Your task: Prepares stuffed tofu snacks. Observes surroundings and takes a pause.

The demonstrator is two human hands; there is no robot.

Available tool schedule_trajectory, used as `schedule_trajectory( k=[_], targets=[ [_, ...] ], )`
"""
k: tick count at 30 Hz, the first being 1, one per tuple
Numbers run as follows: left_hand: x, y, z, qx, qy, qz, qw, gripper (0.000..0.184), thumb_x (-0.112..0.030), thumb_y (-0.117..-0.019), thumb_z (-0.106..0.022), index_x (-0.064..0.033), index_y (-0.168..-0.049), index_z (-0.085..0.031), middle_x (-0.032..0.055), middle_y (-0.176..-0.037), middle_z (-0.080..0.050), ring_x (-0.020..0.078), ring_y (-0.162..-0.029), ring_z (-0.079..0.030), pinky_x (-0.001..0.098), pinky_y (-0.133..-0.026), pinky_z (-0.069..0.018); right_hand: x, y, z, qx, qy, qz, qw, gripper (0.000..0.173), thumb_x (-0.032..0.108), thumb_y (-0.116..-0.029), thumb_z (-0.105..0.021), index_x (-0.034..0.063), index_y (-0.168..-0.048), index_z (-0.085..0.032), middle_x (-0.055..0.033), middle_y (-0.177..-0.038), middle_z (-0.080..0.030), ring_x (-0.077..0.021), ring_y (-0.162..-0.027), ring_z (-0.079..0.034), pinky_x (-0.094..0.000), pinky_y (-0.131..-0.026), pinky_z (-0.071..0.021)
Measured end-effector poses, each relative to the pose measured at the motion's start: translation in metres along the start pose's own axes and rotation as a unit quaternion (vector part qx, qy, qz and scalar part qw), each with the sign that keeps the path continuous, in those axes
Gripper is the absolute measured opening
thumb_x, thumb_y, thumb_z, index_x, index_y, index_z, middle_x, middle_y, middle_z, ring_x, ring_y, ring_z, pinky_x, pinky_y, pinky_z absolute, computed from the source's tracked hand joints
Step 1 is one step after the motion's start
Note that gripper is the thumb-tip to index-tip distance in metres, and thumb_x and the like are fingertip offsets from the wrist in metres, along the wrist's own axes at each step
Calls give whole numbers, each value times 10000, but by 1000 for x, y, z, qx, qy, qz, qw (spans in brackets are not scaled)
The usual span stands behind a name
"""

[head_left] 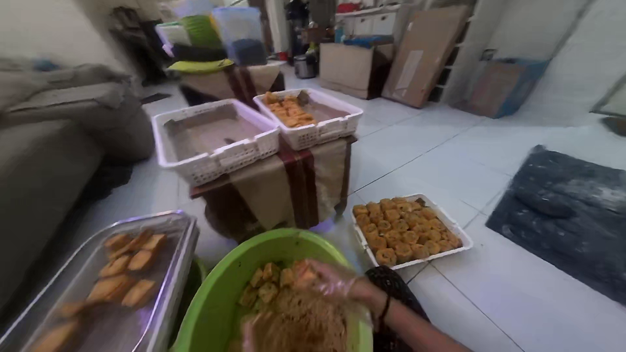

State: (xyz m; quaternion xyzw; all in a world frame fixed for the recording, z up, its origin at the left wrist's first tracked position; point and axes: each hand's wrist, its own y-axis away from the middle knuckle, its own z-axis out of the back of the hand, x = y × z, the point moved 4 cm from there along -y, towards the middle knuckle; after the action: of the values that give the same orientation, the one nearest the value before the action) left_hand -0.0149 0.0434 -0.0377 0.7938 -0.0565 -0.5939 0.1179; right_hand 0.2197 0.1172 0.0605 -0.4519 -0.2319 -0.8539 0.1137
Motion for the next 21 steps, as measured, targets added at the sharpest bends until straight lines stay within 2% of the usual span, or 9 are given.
schedule_trajectory(
  k=[4,7,9,10,11,13,15,18,21],
  targets=[
    [-9,10,-29,22,-39,48,998,568,-390,-1119,-238,-25,-1540,-345,185,-1454,-540,271,-1237,-620,438,-1007,-544,13,-6,-25,79,23,3,997,560,237,-1010,-655,19,-1486,-456,-238,-1407,-567,-338,-1291,-574,-494,-1111,-446],
    [-12,13,-14,-60,-156,9,986,493,-276,-1115,-359,48,-1476,-444,229,-1441,-535,249,-1307,-550,408,-1120,-430,20,-22,-60,148,-41,21,988,614,182,-1015,-643,18,-1549,-388,-243,-1501,-496,-328,-1353,-534,-467,-1142,-423],
    [-14,13,-1,-143,-170,22,975,518,-340,-1116,-357,55,-1401,-532,248,-1368,-586,280,-1265,-577,459,-1101,-435,14,-37,-72,149,-117,-1,982,509,195,-1071,-538,30,-1536,-416,-224,-1441,-552,-306,-1219,-626,-458,-1028,-516],
    [-15,13,4,-176,-152,40,972,560,-392,-1116,-325,51,-1368,-557,246,-1309,-612,283,-1194,-606,475,-1042,-468,5,-46,-75,120,-114,-18,986,445,213,-1088,-501,26,-1491,-467,-206,-1338,-621,-276,-1086,-683,-431,-932,-564],
    [-18,14,7,-188,-120,59,973,603,-436,-1115,-281,31,-1397,-537,235,-1307,-612,275,-1163,-617,477,-1007,-487,-7,-55,-76,91,-56,-33,994,413,220,-1091,-497,20,-1452,-509,-194,-1298,-650,-268,-1073,-702,-423,-935,-578],
    [-18,14,7,-189,-19,70,979,607,-497,-1104,-232,-60,-1424,-506,130,-1175,-642,165,-946,-633,368,-811,-544,-23,-59,-82,90,159,-45,982,426,180,-1040,-565,8,-1429,-560,-232,-1411,-588,-361,-1299,-582,-524,-1119,-442],
    [-14,13,4,-178,87,64,978,601,-555,-1085,-247,-104,-1355,-539,70,-981,-657,120,-743,-625,313,-634,-547,-35,-45,-105,129,281,-40,950,361,128,-989,-621,-47,-1303,-635,-302,-1375,-580,-481,-1309,-535,-642,-1105,-413],
    [-14,15,2,-161,147,62,974,610,-577,-1077,-238,-108,-1338,-527,52,-913,-639,107,-677,-607,292,-577,-535,-41,-25,-124,197,298,-33,933,310,36,-981,-609,-85,-1265,-632,-324,-1316,-603,-497,-1251,-572,-650,-1052,-444],
    [-16,13,3,-181,178,60,966,620,-603,-1064,-255,-90,-1199,-575,59,-805,-639,111,-560,-575,274,-461,-492,-38,-30,-111,173,255,-5,951,304,166,-964,-672,23,-1229,-711,-246,-1213,-692,-419,-1163,-649,-607,-1030,-481]
  ],
)
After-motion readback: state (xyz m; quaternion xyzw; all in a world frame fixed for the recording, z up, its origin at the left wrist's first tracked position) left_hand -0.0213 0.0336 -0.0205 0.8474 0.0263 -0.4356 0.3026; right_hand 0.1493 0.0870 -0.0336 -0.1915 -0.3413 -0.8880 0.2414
